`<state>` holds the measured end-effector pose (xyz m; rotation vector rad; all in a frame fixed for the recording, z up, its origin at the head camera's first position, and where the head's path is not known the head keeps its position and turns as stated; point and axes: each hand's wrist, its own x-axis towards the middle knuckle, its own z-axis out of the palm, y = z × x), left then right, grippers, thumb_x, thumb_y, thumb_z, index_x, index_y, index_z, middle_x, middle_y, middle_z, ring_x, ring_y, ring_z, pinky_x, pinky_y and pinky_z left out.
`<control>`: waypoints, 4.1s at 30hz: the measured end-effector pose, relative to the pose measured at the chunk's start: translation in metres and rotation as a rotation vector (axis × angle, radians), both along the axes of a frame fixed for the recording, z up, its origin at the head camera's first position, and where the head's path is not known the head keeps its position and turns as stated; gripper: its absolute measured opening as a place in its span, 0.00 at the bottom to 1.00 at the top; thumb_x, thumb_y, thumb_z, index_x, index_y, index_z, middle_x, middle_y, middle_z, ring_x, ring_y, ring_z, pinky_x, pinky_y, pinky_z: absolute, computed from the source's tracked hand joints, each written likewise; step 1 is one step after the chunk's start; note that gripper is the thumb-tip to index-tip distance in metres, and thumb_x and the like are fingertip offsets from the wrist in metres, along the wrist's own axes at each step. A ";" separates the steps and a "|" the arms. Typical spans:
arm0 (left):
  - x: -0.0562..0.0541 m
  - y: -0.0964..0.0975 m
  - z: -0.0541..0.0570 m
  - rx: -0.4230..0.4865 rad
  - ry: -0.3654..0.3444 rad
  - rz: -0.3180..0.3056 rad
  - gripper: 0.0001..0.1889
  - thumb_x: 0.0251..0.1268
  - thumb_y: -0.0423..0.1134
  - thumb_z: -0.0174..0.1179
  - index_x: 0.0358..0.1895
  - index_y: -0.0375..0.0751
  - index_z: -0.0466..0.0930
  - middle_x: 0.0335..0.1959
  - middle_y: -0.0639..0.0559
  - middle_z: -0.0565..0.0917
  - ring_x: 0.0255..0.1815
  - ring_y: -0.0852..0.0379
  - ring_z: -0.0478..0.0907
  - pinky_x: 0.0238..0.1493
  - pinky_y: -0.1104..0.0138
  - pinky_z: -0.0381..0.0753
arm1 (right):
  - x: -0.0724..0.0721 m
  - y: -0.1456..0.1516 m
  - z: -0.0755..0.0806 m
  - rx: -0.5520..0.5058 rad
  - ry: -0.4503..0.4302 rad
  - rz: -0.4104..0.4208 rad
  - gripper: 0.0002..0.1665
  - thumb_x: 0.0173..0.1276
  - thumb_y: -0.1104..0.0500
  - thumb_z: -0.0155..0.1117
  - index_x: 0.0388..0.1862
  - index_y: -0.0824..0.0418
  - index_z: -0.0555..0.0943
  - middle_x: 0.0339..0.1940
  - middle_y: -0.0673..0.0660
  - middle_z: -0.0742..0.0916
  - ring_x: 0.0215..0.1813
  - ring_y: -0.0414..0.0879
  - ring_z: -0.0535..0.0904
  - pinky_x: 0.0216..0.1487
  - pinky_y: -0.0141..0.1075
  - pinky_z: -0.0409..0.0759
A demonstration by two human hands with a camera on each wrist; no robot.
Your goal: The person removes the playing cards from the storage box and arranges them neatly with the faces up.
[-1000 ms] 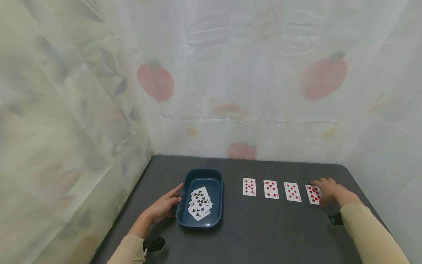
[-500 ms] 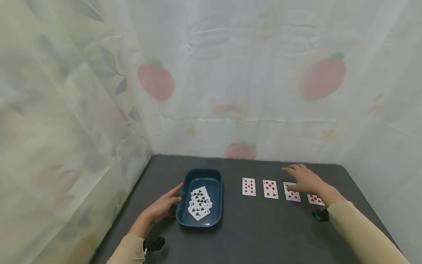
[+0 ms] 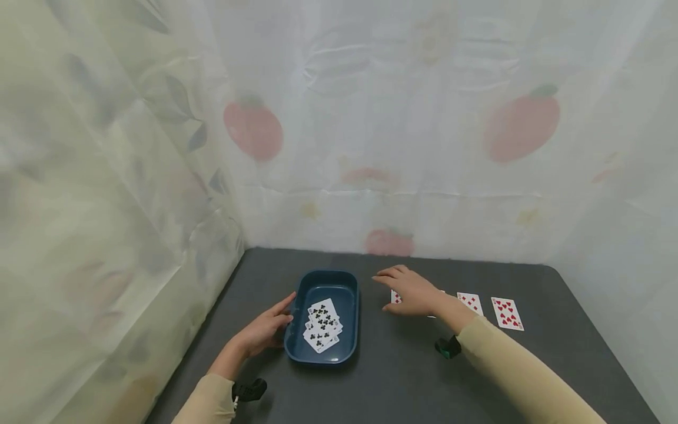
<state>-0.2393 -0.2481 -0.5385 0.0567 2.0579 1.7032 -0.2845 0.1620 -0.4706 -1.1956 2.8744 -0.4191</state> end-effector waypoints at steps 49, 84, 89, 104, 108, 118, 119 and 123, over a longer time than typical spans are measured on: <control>0.006 0.006 0.006 -0.002 0.000 0.020 0.33 0.82 0.36 0.47 0.84 0.60 0.51 0.80 0.31 0.51 0.74 0.27 0.58 0.55 0.31 0.73 | 0.015 -0.150 -0.047 0.440 0.094 0.124 0.38 0.63 0.32 0.71 0.69 0.43 0.79 0.64 0.46 0.80 0.63 0.44 0.71 0.66 0.43 0.71; 0.004 0.004 0.004 -0.006 -0.008 0.013 0.34 0.82 0.37 0.47 0.84 0.63 0.50 0.81 0.32 0.51 0.74 0.29 0.59 0.56 0.33 0.74 | 0.003 -0.157 -0.051 0.388 -0.033 0.018 0.49 0.46 0.27 0.80 0.63 0.48 0.78 0.63 0.47 0.78 0.60 0.44 0.72 0.62 0.41 0.73; 0.004 0.005 0.003 0.007 -0.003 0.006 0.34 0.82 0.37 0.47 0.84 0.62 0.48 0.80 0.33 0.51 0.74 0.32 0.60 0.55 0.36 0.76 | 0.005 -0.155 -0.047 0.397 -0.038 0.040 0.48 0.46 0.27 0.79 0.64 0.46 0.78 0.62 0.47 0.78 0.60 0.43 0.72 0.63 0.41 0.72; 0.003 0.004 0.003 0.005 0.000 0.002 0.33 0.83 0.38 0.47 0.84 0.62 0.48 0.78 0.33 0.56 0.69 0.34 0.68 0.54 0.37 0.77 | 0.009 -0.155 -0.044 0.404 -0.065 0.048 0.44 0.43 0.29 0.82 0.56 0.44 0.78 0.59 0.45 0.78 0.58 0.42 0.72 0.61 0.40 0.73; 0.003 0.004 0.002 0.004 0.004 -0.001 0.33 0.83 0.38 0.47 0.84 0.62 0.48 0.78 0.33 0.57 0.69 0.35 0.68 0.54 0.37 0.77 | 0.009 -0.154 -0.044 0.402 -0.062 0.054 0.44 0.44 0.30 0.83 0.57 0.45 0.77 0.60 0.46 0.78 0.58 0.43 0.72 0.61 0.40 0.73; 0.001 0.004 0.002 -0.004 0.004 0.008 0.34 0.82 0.37 0.47 0.84 0.62 0.49 0.79 0.33 0.56 0.72 0.33 0.64 0.54 0.36 0.77 | 0.006 -0.153 -0.043 0.346 -0.093 0.063 0.48 0.47 0.33 0.82 0.65 0.47 0.76 0.57 0.45 0.79 0.58 0.42 0.71 0.62 0.40 0.72; 0.001 0.003 0.002 -0.002 0.003 0.007 0.34 0.82 0.37 0.46 0.84 0.62 0.49 0.79 0.33 0.56 0.72 0.33 0.65 0.54 0.36 0.77 | 0.005 -0.153 -0.042 0.342 -0.090 0.066 0.49 0.48 0.33 0.82 0.68 0.47 0.75 0.59 0.46 0.79 0.59 0.42 0.71 0.63 0.41 0.72; 0.000 0.002 0.001 -0.001 -0.001 0.005 0.34 0.83 0.37 0.46 0.84 0.62 0.48 0.79 0.33 0.56 0.71 0.33 0.65 0.53 0.37 0.78 | 0.004 -0.152 -0.039 0.326 -0.083 0.090 0.53 0.50 0.34 0.81 0.74 0.48 0.73 0.64 0.47 0.77 0.62 0.44 0.70 0.65 0.42 0.71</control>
